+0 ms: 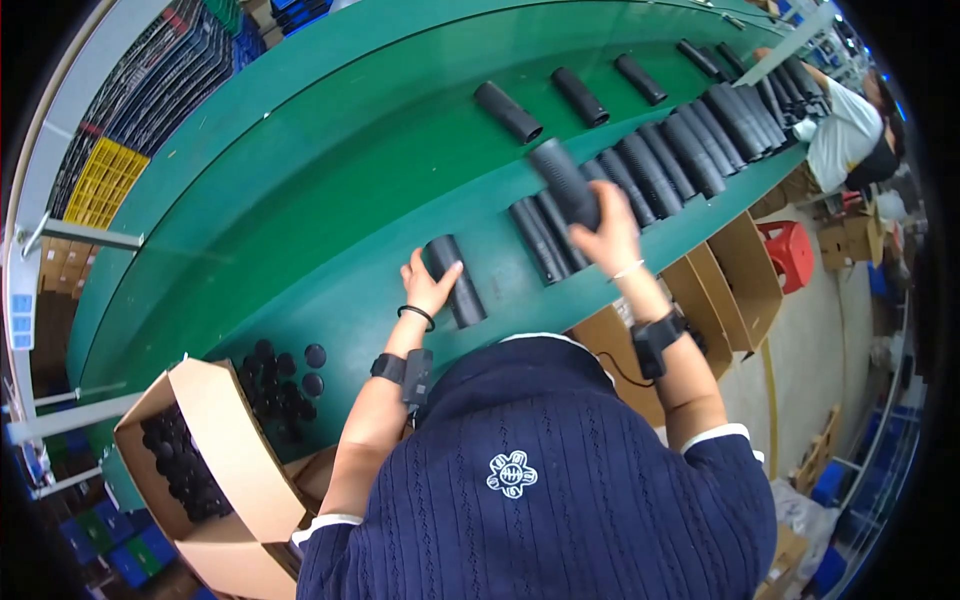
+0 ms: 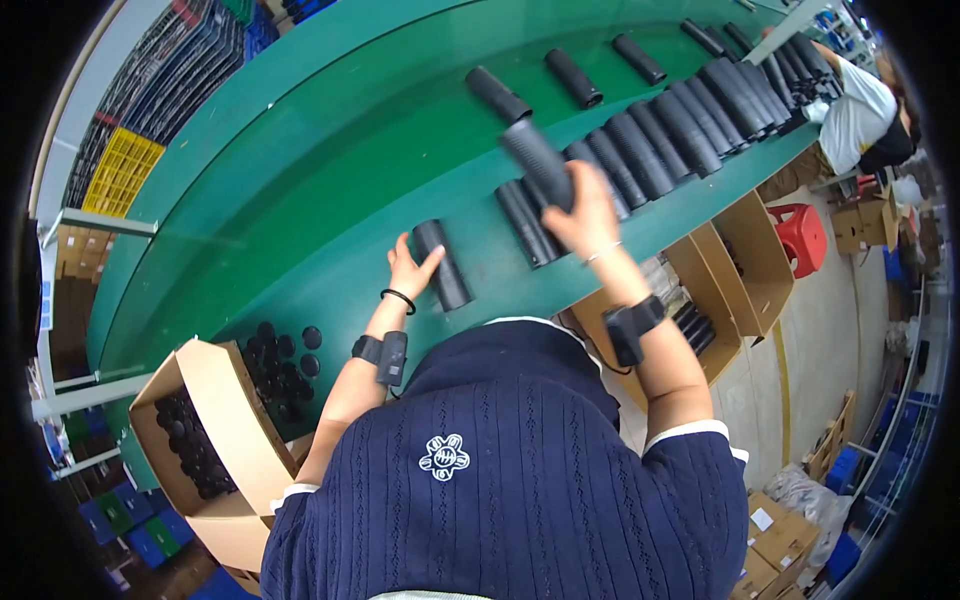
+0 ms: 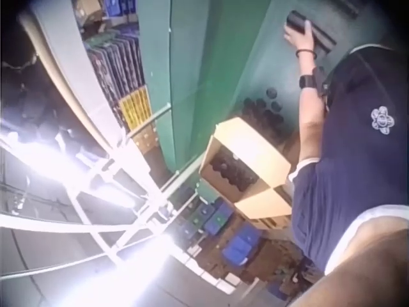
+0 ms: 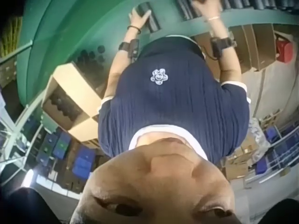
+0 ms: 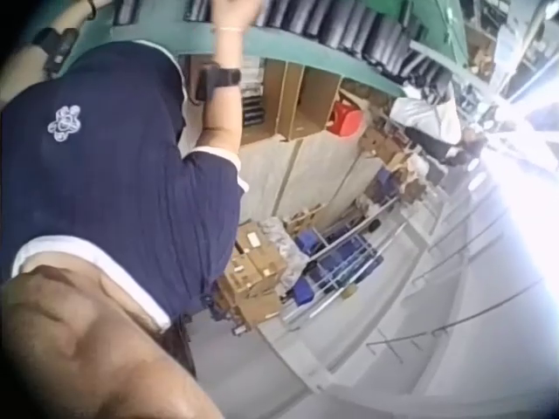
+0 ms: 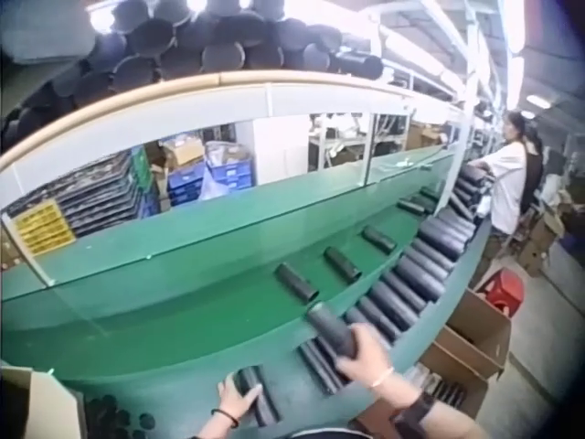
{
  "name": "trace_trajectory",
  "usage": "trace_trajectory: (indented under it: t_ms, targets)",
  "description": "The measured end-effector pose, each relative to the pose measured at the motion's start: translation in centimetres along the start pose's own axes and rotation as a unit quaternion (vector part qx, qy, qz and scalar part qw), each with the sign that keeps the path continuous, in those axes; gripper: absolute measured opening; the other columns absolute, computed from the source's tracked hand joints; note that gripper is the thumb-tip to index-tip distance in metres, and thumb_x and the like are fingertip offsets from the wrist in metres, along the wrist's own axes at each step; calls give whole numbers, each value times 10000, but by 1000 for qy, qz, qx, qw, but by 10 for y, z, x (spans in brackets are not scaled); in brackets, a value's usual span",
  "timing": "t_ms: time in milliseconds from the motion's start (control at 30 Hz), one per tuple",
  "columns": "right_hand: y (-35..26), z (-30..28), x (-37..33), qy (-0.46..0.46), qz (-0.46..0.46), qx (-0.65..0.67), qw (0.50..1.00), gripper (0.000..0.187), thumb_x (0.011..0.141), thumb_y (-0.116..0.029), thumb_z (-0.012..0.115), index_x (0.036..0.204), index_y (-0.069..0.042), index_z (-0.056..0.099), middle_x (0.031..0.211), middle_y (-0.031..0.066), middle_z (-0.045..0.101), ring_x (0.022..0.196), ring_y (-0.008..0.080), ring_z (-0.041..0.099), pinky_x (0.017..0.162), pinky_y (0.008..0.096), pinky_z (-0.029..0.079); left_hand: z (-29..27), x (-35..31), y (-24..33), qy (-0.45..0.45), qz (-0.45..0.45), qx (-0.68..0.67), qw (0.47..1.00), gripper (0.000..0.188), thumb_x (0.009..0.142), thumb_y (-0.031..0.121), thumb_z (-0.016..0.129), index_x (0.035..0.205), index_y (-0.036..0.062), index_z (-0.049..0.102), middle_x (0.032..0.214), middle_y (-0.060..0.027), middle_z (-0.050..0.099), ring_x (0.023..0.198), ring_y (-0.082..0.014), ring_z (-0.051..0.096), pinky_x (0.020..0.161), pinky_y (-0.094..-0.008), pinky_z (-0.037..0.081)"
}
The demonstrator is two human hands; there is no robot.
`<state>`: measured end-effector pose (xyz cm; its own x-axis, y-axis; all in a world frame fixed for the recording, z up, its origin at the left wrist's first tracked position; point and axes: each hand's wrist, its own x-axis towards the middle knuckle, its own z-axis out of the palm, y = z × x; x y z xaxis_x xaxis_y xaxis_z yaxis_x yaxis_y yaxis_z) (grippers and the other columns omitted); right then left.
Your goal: Sorting and packing binocular units from a conveyor belt into shipping boxes.
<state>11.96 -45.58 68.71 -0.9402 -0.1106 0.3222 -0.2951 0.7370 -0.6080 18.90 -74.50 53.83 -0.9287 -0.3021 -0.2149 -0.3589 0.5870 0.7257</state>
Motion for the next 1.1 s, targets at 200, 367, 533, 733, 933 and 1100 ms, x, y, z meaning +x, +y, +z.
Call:
trace_trajectory:
  t_ms: [200,367,533,733,933,1100]
  targets:
    - [110,-86,48,112,79,-385,913,624,609,-167,730,1188,-96,509,1019,126,502,931,318,521,762,410,481,7,21,-2,-113,16,-131,985,991,654,227,773,1374,-54,154,1212,-277,472,1073,-327,542,899,-381,461]
    - [141,-99,52,155,-44,-394,905,626,690,-296,747,1240,-129,501,1116,127,526,989,320,523,825,408,462,2,19,-4,-135,-80,-287,945,939,629,117,711,1382,-35,171,1233,-213,478,1089,-293,524,893,-365,455]
    - [237,-116,24,325,231,-246,883,523,732,-314,741,1166,-86,559,994,148,585,878,248,566,747,361,470,-8,8,11,-106,-130,-430,887,761,777,210,705,1348,-12,254,1181,-148,486,1066,-234,493,879,-352,438]
    - [262,-110,36,271,242,-14,931,514,754,-333,733,1161,-64,572,842,100,606,694,147,580,602,295,475,-22,5,8,-146,-112,-416,891,652,803,254,705,1276,-27,355,1148,-118,514,1062,-208,500,903,-349,421]
    - [185,-96,47,335,129,-238,903,353,753,-204,700,1072,-77,618,876,122,597,839,252,587,748,364,480,-44,-18,29,-179,-32,-428,885,632,791,180,708,1292,5,365,1152,-89,518,1094,-202,491,945,-357,398]
    - [19,4,7,-144,167,345,913,187,889,-172,580,998,-35,645,768,1,603,728,66,569,624,196,438,-56,-36,50,-199,161,-297,920,661,683,87,784,1249,58,444,1179,-54,502,1139,-171,459,971,-322,387]
